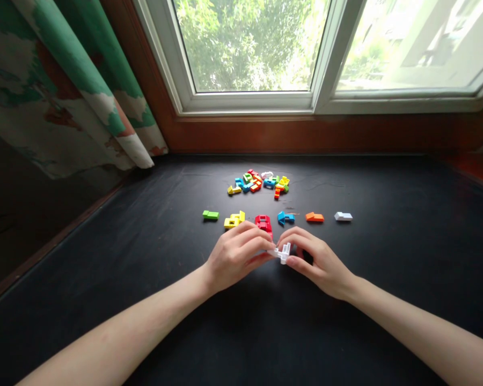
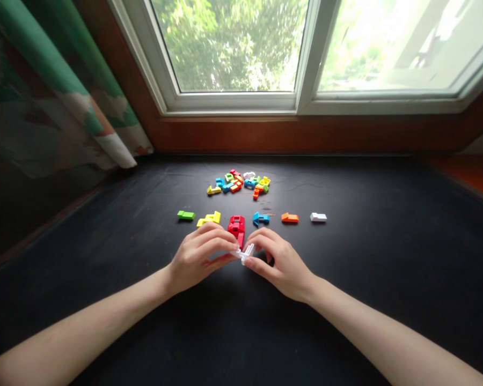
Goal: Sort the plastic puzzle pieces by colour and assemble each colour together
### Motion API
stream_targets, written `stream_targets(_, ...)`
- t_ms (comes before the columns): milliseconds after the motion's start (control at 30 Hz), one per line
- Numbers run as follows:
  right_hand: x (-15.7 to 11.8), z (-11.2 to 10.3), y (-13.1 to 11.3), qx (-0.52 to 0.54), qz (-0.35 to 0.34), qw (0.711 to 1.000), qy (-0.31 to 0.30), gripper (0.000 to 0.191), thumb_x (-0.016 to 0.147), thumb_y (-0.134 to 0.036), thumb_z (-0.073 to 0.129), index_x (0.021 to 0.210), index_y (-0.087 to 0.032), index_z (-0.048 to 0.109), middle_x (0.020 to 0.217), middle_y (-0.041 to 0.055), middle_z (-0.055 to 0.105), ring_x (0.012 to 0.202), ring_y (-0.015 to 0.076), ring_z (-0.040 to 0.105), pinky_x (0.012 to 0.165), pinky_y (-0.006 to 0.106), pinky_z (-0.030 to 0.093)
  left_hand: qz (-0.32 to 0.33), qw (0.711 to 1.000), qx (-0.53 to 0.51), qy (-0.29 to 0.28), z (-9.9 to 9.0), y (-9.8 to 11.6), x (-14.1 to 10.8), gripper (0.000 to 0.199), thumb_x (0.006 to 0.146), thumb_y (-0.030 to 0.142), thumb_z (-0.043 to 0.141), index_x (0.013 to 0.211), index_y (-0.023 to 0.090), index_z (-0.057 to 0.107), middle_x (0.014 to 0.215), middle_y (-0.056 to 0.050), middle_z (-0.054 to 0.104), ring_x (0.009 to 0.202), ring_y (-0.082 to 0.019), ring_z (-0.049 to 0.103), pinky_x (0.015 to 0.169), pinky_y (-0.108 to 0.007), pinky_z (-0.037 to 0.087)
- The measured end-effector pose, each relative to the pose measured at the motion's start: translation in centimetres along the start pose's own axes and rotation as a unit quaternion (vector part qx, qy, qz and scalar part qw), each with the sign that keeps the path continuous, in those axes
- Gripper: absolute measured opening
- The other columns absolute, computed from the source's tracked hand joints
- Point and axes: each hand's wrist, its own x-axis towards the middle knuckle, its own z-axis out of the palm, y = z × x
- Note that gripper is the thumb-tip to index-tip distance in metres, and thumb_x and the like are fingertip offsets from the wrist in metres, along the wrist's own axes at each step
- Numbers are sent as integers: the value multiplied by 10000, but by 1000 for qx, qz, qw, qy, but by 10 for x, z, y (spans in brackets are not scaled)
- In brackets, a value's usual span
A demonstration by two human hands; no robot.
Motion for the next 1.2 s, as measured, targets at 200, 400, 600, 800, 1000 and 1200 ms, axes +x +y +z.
stream_targets(200,1,0,-1,-8,5,1000,2,252,982,-434,522,964,-201,617,1026,86,617,839,190,585,654,283,474,-1,1000,-3,1,0,-1,-1,55,905,200,670,939,180,633,901,-49,728,828,-163,626,791,-286,539)
stream_targets(400,0,0,0,-10,12,1000,3,156,972,-342,537,1005,-202,599,1072,92,592,883,197,594,675,288,494,-15,1000,-4,-7,1,-2,-1,86,902,202,674,954,176,611,908,-45,729,842,-168,635,814,-291,532)
stream_targets(600,-1,1,0,-20,5,1000,17,138,970,-298,536,1063,-206,580,1057,86,587,812,175,580,658,282,508,-54,998,-11,-26,2,-5,-2,92,918,240,643,975,172,617,909,-57,717,849,-185,631,792,-300,538)
stream_targets(800,-2,2,1,-30,1,999,25,156,963,-283,550,1100,-214,582,1057,76,584,773,158,577,666,277,515,-60,997,-24,-32,0,-5,-3,116,936,274,612,978,166,621,908,-71,721,847,-198,622,782,-314,534)
stream_targets(1000,-2,2,0,-31,-5,999,32,162,955,-260,561,1109,-215,584,1042,72,581,762,153,577,657,272,523,-70,997,-26,-34,0,-5,-3,133,936,291,607,979,167,626,908,-77,721,859,-204,626,781,-316,535)
stream_targets(1200,-3,4,2,-19,-8,999,30,193,926,-189,576,1117,-217,583,1053,75,575,758,154,569,622,272,515,-75,996,-32,-31,1,-5,-2,109,939,270,609,957,163,622,897,-69,718,844,-198,624,782,-311,529)
